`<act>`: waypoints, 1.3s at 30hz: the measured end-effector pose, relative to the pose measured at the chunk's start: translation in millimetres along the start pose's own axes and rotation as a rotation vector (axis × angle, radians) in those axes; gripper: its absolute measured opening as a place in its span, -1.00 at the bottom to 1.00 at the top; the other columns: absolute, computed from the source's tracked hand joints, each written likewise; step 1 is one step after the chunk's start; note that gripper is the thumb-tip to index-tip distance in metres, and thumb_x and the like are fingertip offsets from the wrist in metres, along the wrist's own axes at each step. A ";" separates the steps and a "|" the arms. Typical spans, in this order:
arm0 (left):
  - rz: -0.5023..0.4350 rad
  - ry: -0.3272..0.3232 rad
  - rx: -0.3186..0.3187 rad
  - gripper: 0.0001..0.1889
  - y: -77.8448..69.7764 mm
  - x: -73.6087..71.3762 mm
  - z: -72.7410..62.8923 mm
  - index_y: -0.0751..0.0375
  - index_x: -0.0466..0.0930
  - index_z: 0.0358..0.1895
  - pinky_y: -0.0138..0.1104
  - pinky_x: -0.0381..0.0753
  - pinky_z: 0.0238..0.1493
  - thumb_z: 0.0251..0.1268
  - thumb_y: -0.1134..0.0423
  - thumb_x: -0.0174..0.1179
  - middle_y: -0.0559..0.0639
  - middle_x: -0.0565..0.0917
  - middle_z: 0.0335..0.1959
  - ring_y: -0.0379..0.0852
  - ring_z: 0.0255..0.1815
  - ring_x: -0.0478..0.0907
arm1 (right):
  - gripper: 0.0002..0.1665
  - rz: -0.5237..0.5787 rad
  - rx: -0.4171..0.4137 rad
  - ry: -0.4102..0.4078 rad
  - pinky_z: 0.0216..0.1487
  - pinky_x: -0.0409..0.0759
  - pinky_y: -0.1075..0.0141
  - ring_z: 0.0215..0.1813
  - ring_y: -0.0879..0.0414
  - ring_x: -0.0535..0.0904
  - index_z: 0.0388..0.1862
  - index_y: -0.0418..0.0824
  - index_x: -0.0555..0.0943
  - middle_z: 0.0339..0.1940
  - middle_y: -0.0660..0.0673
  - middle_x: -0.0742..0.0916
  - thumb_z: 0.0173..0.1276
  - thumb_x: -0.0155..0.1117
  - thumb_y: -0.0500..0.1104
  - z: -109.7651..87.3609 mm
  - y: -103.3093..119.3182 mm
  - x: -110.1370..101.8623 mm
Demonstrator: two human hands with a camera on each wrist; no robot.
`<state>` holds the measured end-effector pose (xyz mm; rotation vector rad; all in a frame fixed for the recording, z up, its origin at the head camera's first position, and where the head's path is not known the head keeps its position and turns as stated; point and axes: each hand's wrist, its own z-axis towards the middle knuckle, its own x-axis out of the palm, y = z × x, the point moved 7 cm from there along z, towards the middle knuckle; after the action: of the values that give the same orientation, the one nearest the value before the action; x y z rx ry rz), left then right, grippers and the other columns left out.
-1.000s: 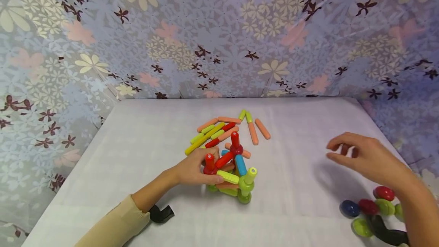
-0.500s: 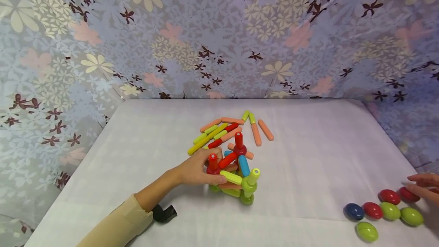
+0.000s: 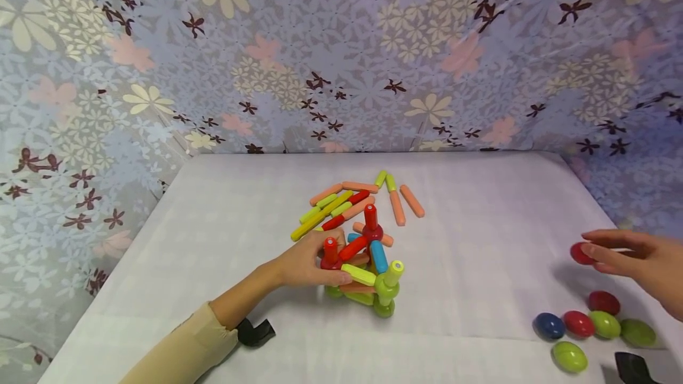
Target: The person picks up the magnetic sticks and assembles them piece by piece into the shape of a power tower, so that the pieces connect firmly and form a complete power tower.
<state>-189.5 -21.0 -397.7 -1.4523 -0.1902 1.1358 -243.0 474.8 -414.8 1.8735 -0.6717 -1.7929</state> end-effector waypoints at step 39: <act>0.042 -0.002 -0.025 -0.57 4.3 3.4 2.0 0.09 0.51 -0.12 -0.34 0.57 -0.18 0.14 -0.16 0.23 -0.28 0.57 -0.24 -0.28 -0.14 0.48 | -0.68 -0.047 -0.397 0.003 -0.30 0.47 0.52 -0.24 0.43 0.51 0.03 0.01 0.64 -0.13 0.14 0.66 0.29 0.37 -0.10 -18.5 159.4 24.3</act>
<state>-191.3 -18.5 -402.6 -1.4835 -0.1766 1.1721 -229.1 335.7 -332.3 1.6325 -0.2452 -1.7952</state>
